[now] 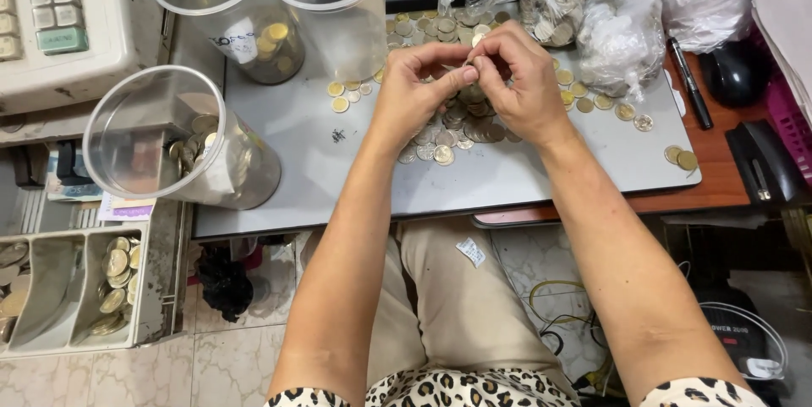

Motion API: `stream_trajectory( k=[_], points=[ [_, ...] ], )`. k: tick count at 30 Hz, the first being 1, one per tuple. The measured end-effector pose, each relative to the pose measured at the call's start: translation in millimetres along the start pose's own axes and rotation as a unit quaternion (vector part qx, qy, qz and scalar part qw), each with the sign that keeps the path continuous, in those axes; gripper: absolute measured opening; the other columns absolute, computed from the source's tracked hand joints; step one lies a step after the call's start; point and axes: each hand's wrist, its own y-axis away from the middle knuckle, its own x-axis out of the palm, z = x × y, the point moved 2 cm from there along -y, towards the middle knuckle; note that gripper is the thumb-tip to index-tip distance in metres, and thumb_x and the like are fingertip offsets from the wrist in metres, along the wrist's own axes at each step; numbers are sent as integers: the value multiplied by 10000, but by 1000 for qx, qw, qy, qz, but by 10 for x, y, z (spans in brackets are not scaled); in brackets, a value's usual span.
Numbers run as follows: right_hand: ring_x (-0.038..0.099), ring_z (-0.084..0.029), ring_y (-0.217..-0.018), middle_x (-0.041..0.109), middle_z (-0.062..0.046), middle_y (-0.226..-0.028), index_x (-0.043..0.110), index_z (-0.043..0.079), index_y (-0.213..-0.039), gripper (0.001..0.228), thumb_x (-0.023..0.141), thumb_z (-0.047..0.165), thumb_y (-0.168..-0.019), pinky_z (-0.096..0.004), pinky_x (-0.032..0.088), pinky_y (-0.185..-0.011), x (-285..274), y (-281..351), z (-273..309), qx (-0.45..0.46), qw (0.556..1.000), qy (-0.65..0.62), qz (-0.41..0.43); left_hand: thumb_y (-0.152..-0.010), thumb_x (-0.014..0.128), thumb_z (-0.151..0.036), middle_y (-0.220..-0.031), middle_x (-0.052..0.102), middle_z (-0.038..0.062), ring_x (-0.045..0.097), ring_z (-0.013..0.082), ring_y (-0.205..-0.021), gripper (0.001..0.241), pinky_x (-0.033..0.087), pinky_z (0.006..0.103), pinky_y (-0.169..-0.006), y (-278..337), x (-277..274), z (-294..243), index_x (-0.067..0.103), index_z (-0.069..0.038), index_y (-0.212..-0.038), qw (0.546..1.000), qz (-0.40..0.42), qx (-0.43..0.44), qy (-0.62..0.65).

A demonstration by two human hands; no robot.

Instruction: Sorting and counting a large quantity of coins on a desk and placing them into plastic containers.

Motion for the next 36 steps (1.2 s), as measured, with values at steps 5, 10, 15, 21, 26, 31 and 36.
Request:
stream_trajectory(
  k=[5,10,15,21,26,31,36],
  points=[
    [562,-237,-897,589,-132,-1012,639,-19,-1030,92,574,34,-1067,-332,453,-751,-14,-8,-2,8,1000,14,-20,-944,722,-129,-714,622,18,519,97,-499,216,505,211,-451,-7,-16,125,762,-33,-1133,995,-5,-30,96],
    [574,-237,-912,590,-123,-1021,633,-10,-1036,70,581,29,-1060,-336,471,-786,-14,-9,-14,24,999,3,-26,-862,808,-79,-789,685,89,601,110,-578,325,547,211,-447,-10,-4,140,736,-7,-1171,988,6,-50,144],
    [629,-290,-736,646,-167,-936,692,-17,-1031,104,615,37,-1075,-364,512,-627,-6,3,-174,17,997,-24,-66,-829,855,-11,-846,692,100,675,117,-608,346,624,231,-409,-29,67,217,733,-11,-1153,995,-52,5,84],
    [661,-326,-747,648,-165,-877,693,-15,-976,104,620,-4,-1049,-380,525,-649,4,22,-235,32,997,-41,-51,-842,871,-190,-721,739,70,668,106,-590,205,528,234,-446,-55,87,241,787,-110,-1011,978,-92,132,-137],
    [661,-297,-780,646,-161,-887,682,-22,-973,96,622,-4,-1046,-379,524,-690,-7,33,-225,40,997,-40,-59,-849,827,-237,-600,679,31,637,117,-553,118,533,263,-535,-64,72,306,779,-129,-859,974,-91,123,-166],
    [607,-198,-749,616,-94,-829,672,4,-1013,121,569,37,-1067,-328,506,-693,-37,96,-388,111,984,-96,-97,-884,740,-232,-507,626,33,617,190,-470,184,497,296,-481,-41,49,312,752,-136,-727,954,-81,108,-269],
    [522,-71,-708,561,-9,-775,653,36,-1062,153,510,74,-1102,-234,460,-670,-133,100,-336,197,955,-161,-152,-922,710,-247,-573,662,53,645,240,-519,187,504,329,-536,9,11,223,746,-161,-760,954,-74,117,-266]
  ],
)
